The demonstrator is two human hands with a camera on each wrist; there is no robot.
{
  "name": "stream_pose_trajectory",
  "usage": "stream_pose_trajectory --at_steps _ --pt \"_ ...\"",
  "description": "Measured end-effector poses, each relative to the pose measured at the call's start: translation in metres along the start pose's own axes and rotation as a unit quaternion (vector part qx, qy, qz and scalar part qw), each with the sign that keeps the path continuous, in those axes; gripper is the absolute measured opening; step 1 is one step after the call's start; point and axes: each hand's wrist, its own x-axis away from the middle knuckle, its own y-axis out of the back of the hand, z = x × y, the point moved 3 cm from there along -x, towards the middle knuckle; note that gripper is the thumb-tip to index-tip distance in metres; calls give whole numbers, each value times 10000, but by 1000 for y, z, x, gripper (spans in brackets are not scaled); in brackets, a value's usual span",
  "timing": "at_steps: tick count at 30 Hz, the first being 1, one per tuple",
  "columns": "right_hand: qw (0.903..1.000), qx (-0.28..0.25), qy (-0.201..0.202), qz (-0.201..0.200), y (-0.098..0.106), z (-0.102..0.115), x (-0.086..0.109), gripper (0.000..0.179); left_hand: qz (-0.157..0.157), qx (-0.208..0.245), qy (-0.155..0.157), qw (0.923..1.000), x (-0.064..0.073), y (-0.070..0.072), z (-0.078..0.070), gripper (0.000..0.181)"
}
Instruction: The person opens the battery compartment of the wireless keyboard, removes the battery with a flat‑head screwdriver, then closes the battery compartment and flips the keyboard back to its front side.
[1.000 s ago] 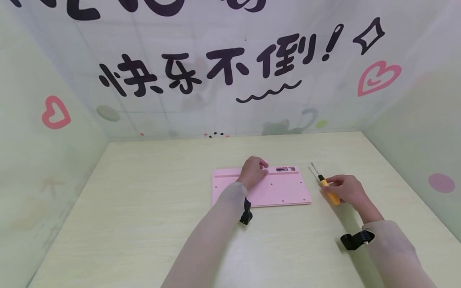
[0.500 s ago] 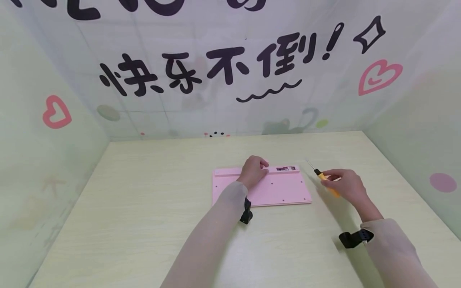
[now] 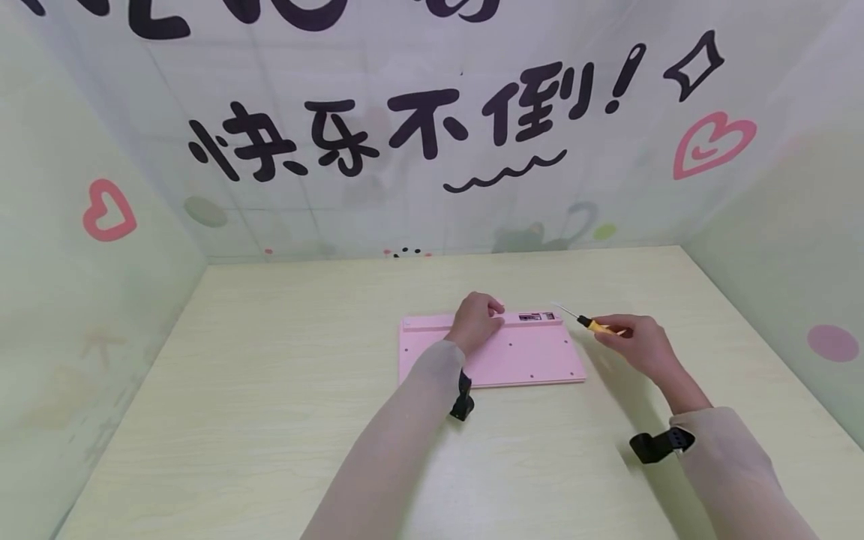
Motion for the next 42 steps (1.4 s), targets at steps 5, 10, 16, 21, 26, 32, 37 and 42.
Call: stream_pose_trajectory --at_steps 5,10,16,21,26,32,37,42 --pt "10000 -23 72 10 -2 0 -1 32 -6 -4 3 10000 0 0 0 13" --pt "10000 -80 32 -20 -3 1 -2 31 -19 22 4 10000 1 0 -1 13" --pt "9996 -97 270 -49 -3 4 -5 28 -27 9 7 10000 1 -1 0 13" --pt "9993 82 327 -146 0 7 -10 27 -38 20 -1 10000 0 0 1 14" --pt "9998 147 106 -124 3 7 -15 26 -34 50 18 10000 0 0 1 13" --pt "9992 288 239 -141 5 10 -20 23 -41 43 -1 10000 0 -1 0 13" --pt "9981 441 428 -92 7 15 -25 21 -82 65 1 9999 0 -1 0 13" --pt "9966 526 631 -12 11 20 -29 19 -71 70 -23 9999 0 -1 0 12"
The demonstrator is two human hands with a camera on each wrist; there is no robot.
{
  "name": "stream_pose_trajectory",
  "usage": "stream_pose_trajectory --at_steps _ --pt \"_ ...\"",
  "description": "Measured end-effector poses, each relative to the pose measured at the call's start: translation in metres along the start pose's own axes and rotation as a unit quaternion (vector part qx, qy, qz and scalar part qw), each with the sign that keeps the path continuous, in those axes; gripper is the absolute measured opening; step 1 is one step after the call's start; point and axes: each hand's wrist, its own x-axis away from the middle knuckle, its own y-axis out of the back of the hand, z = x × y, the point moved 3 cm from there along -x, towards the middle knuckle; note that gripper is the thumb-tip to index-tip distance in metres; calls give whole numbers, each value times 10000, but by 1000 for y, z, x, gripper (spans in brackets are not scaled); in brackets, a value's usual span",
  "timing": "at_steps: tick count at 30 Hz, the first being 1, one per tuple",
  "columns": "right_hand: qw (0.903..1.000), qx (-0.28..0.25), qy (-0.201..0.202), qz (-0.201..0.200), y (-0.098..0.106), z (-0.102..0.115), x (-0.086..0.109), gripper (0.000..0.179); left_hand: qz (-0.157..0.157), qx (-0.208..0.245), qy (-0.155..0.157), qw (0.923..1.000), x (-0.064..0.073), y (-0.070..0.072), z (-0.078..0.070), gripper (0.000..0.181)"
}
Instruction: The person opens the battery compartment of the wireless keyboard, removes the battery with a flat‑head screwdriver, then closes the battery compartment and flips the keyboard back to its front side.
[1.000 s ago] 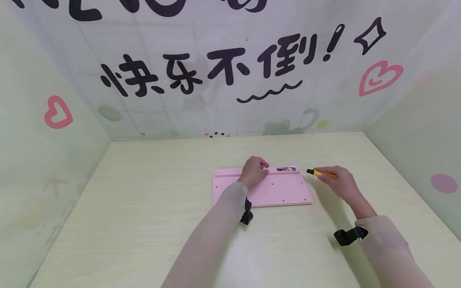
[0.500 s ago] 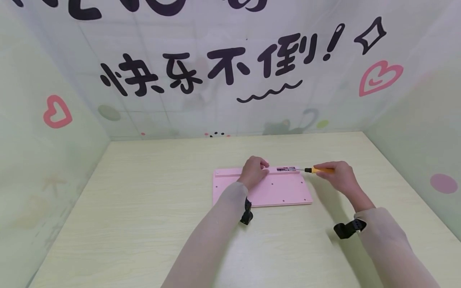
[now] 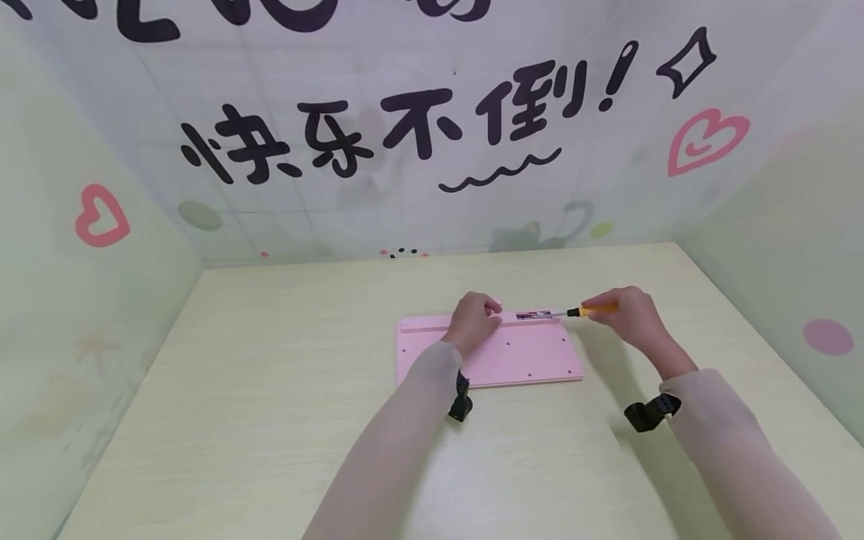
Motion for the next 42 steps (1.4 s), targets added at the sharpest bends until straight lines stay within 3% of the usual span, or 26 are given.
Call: stream_pose_trajectory --at_steps 14,22,32,42 --pt "9985 39 -141 524 12 8 -15 18 66 9 35 10000 1 0 0 12" --pt "9972 143 10 741 13 13 -21 18 87 1 46 10000 1 1 0 13" --pt "9870 952 834 995 16 40 -39 12 72 -75 -17 9999 1 2 1 13" --pt "9739 1700 722 1316 12 71 -54 12 68 6 83 9999 2 2 0 15"
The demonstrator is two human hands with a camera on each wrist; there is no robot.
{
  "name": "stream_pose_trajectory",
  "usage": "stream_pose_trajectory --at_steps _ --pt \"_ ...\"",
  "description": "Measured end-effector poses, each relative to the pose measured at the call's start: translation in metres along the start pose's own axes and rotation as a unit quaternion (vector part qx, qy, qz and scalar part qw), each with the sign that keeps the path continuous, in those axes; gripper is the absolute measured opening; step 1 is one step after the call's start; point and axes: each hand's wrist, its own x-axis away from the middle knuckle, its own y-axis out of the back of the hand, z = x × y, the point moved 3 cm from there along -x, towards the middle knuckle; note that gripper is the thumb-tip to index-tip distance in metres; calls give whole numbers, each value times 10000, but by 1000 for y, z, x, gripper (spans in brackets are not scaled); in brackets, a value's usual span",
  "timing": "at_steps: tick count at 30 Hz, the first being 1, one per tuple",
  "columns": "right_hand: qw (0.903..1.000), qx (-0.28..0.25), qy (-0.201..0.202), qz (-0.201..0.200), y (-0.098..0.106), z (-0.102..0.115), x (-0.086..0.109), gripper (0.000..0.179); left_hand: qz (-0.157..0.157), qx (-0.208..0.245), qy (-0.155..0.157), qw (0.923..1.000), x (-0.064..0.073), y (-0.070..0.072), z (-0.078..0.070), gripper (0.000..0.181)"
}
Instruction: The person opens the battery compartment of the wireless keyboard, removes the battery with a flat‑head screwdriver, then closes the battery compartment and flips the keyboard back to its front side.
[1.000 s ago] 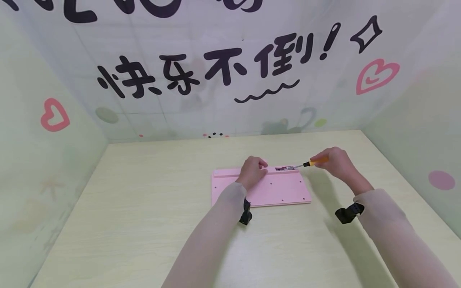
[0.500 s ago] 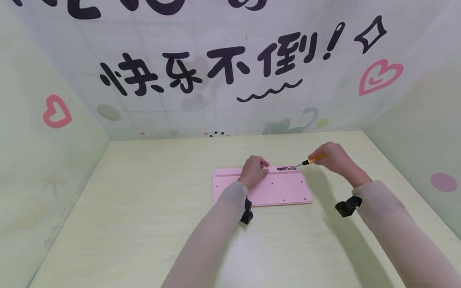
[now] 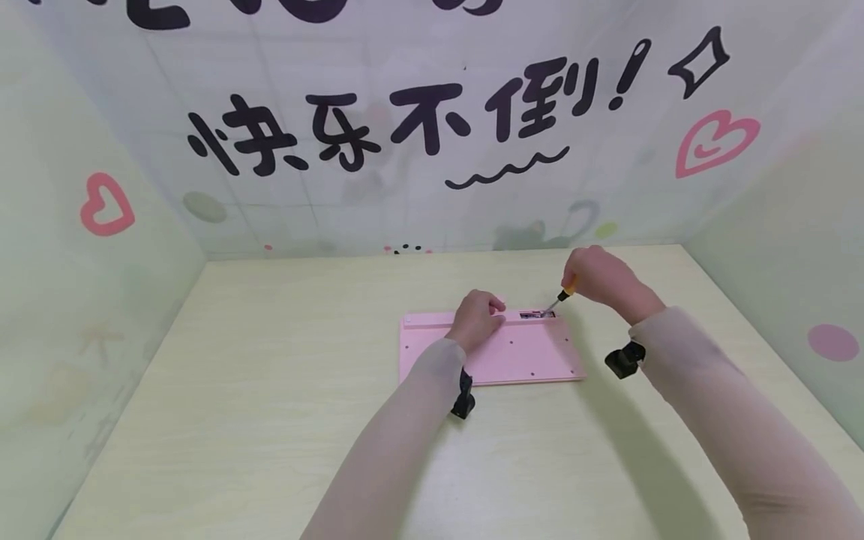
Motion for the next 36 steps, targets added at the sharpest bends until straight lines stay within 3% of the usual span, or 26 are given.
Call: stream_pose_trajectory --at_steps 3,6,8,15,20,26,28,30,36 --pt "9997 237 72 19 3 11 -4 13 12 -34 -20 10000 1 0 -1 15" --pt "9984 493 276 95 3 19 -9 37 31 -70 -55 10000 2 1 -1 15" --pt "9972 635 356 172 4 22 -12 44 41 -75 -87 9999 2 2 -2 15" --pt "9916 1211 104 435 3 30 -21 33 32 -108 -109 9999 3 4 -4 14" --pt "9911 1225 75 516 1 30 -25 31 -4 -125 -112 9999 5 4 -4 14" --pt "9968 599 230 467 1 17 -20 38 13 -126 -153 9998 4 4 -4 14" --pt "9985 309 195 405 0 9 -16 32 12 -134 -180 9997 3 3 -3 14" --pt "9993 -16 132 349 -2 1 -11 15 -13 -129 -201 9997 2 2 -1 14" --pt "9911 -1269 278 292 -23 -26 4 16 -10 -147 -259 9996 0 1 0 15"
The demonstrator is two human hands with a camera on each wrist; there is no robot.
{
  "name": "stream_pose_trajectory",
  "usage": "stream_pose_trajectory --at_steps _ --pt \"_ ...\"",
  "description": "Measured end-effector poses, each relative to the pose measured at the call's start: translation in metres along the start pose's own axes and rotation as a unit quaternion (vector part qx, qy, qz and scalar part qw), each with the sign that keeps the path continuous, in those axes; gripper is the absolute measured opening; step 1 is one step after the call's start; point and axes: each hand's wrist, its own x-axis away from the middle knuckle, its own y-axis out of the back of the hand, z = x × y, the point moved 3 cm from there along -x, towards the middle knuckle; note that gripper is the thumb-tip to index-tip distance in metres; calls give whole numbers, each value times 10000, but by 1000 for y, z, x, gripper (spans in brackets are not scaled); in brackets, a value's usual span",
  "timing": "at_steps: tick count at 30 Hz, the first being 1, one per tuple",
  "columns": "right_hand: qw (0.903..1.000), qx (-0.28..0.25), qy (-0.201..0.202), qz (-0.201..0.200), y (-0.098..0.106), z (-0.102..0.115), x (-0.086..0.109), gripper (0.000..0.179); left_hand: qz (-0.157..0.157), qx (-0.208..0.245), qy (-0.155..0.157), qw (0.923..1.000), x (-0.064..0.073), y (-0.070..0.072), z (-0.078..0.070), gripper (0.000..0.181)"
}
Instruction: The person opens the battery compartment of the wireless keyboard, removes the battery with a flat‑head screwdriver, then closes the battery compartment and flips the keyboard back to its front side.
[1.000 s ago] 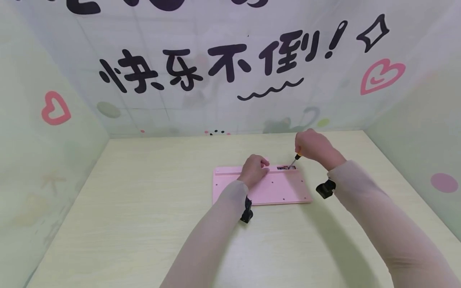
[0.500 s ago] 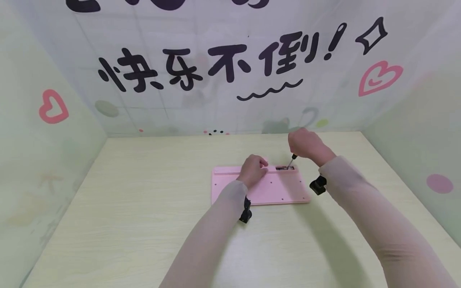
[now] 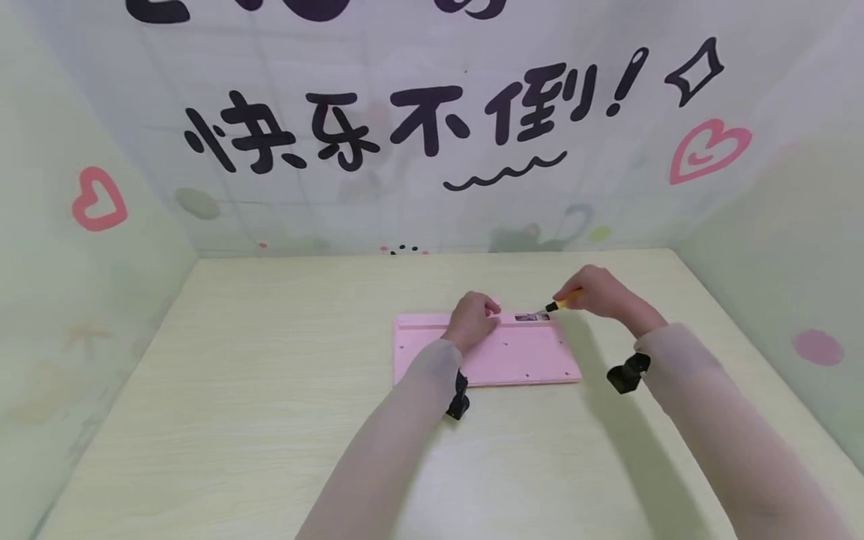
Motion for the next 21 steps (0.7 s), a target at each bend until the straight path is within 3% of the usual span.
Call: stream_pose_trajectory --at_steps 5,14,21 --pt "9995 -205 -40 -254 -3 -12 9 17 50 -28 9 10000 -1 -1 0 15" --pt "9978 581 63 -306 10 0 7 13 1 29 110 9999 -1 2 1 14" --pt "9973 664 -138 -278 14 7 3 13 23 35 107 9999 1 2 0 14"
